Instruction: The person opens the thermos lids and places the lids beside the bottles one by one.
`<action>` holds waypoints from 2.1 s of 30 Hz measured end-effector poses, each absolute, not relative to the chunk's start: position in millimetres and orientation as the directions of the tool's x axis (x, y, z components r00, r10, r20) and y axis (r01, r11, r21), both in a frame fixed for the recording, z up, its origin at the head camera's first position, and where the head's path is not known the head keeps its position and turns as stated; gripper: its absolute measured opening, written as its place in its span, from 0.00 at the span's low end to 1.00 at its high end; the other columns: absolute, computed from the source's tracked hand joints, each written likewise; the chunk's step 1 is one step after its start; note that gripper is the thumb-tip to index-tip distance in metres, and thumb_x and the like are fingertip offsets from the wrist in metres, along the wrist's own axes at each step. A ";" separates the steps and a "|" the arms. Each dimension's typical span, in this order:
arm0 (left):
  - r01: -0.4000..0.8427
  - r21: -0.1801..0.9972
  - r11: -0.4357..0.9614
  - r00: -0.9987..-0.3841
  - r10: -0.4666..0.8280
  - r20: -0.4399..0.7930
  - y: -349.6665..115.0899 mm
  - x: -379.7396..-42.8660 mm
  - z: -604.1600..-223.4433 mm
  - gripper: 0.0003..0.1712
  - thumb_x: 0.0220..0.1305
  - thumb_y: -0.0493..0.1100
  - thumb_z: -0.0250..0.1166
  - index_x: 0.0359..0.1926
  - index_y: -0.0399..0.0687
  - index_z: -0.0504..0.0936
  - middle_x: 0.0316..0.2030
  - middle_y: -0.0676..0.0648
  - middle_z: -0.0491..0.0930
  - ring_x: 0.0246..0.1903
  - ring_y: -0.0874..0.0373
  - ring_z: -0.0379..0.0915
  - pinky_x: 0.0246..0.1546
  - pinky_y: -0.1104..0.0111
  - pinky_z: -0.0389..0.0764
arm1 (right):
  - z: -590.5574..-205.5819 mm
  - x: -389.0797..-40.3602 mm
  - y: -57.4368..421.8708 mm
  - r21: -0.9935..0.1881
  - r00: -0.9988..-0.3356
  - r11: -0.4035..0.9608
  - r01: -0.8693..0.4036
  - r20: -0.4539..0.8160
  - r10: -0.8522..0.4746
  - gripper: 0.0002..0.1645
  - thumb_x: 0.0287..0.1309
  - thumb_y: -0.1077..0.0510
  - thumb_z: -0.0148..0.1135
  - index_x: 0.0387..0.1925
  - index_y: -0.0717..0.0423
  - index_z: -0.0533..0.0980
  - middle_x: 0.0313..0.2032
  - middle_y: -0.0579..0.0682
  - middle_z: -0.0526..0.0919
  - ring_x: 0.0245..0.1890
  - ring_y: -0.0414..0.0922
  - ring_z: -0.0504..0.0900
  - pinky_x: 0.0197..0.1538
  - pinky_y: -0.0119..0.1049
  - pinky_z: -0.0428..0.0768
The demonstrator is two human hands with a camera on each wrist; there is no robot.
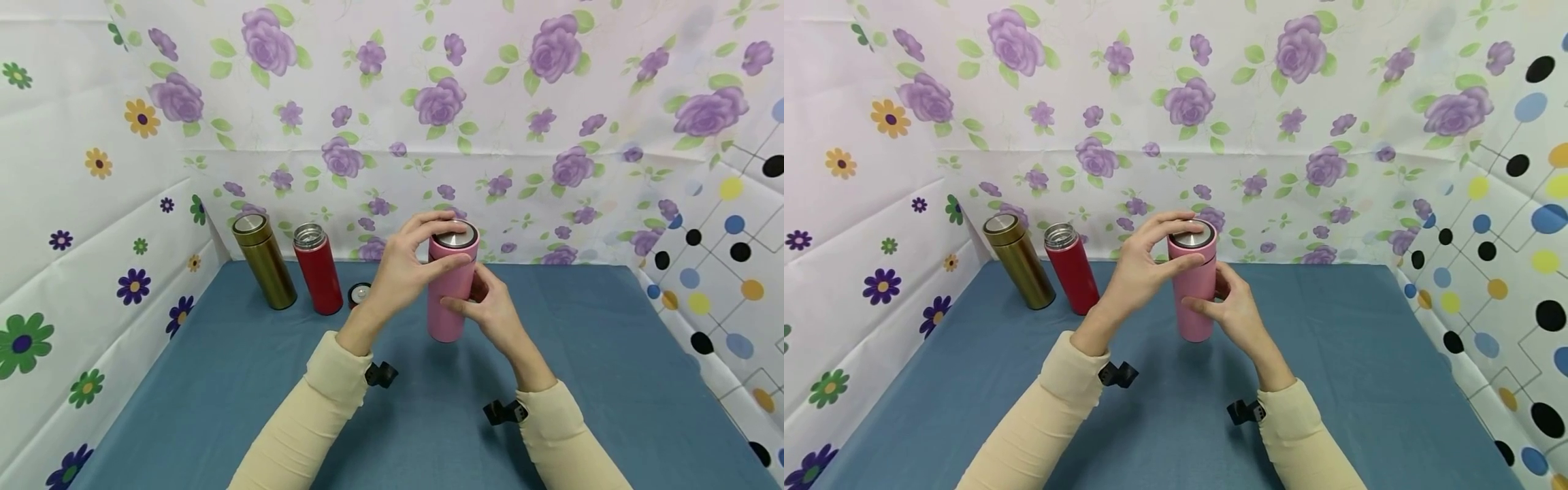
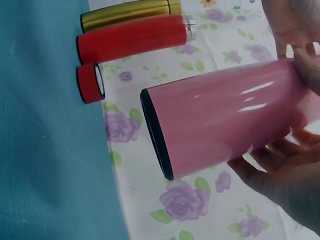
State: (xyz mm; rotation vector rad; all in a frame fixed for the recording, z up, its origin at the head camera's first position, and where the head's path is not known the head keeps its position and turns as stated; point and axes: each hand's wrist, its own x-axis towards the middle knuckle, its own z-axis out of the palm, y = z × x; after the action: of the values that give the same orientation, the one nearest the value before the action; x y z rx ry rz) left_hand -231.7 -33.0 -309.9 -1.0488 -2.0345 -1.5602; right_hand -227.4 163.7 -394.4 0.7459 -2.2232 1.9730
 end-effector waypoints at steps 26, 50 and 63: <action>0.711 0.701 -0.052 -0.592 0.494 0.637 -48.7 -234.7 -299.1 0.25 0.66 0.41 0.74 0.63 0.44 0.83 0.66 0.51 0.77 0.70 0.56 0.67 0.70 0.55 0.70 | -388.8 -223.9 176.2 -0.900 -0.824 0.017 -0.435 0.390 -0.411 0.36 0.65 0.61 0.69 0.72 0.51 0.70 0.57 0.56 0.82 0.53 0.55 0.85 0.53 0.45 0.85; 0.722 0.687 -0.084 -0.564 0.503 0.655 -48.9 -235.8 -303.1 0.26 0.68 0.37 0.72 0.66 0.42 0.80 0.72 0.48 0.69 0.73 0.55 0.62 0.71 0.56 0.69 | -382.8 -220.4 175.4 -0.915 -0.857 0.026 -0.402 0.366 -0.361 0.36 0.64 0.60 0.72 0.71 0.54 0.71 0.56 0.56 0.82 0.54 0.52 0.84 0.55 0.41 0.84; 0.698 0.683 -0.217 -0.474 0.575 0.667 -53.2 -237.1 -301.8 0.27 0.71 0.48 0.71 0.62 0.34 0.80 0.72 0.42 0.70 0.73 0.48 0.63 0.71 0.51 0.69 | -386.7 -223.8 183.1 -0.915 -0.777 -0.131 -0.381 0.393 -0.492 0.34 0.63 0.60 0.72 0.68 0.60 0.72 0.54 0.55 0.84 0.52 0.53 0.86 0.52 0.45 0.86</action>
State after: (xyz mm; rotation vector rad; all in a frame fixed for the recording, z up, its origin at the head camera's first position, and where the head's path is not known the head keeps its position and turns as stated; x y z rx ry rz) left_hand -237.1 -53.2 -301.8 -1.5527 -1.8968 -1.7943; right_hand -223.8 183.1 -386.7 1.0694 -2.1232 2.1774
